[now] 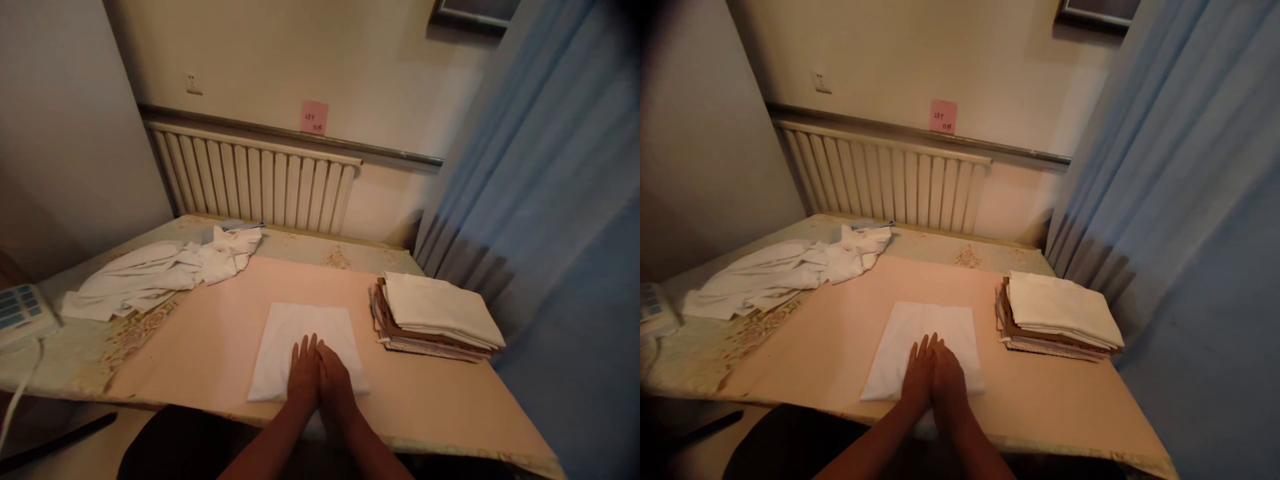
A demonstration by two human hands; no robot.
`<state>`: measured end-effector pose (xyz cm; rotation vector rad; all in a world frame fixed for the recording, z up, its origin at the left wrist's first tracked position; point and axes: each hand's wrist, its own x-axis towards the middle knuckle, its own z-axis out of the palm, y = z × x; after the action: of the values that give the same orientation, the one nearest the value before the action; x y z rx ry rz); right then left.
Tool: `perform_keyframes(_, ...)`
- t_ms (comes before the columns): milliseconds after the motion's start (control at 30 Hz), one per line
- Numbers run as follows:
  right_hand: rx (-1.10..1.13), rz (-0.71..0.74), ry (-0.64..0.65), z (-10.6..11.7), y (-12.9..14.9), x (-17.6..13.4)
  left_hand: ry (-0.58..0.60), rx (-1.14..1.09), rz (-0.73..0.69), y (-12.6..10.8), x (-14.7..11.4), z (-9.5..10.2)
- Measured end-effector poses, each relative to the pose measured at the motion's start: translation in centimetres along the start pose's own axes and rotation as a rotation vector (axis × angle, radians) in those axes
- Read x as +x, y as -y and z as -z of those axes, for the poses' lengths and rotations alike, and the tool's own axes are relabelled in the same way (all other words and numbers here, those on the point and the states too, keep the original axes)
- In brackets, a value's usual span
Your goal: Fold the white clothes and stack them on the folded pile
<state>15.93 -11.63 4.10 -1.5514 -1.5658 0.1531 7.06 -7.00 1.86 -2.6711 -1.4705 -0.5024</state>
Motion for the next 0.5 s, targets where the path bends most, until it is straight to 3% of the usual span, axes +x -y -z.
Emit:
perform_keyframes(133,-0.023,-0.036,-0.019,-1.1,-1.3,-0.3,-0.029,0.001,-0.020,0.1,-0.1,0.2)
perform_keyframes(500,-0.377,0.129,-0.049,-1.1,-3.8,-1.7,-0.081,-0.061,0.014,-0.1,-0.3,1.1)
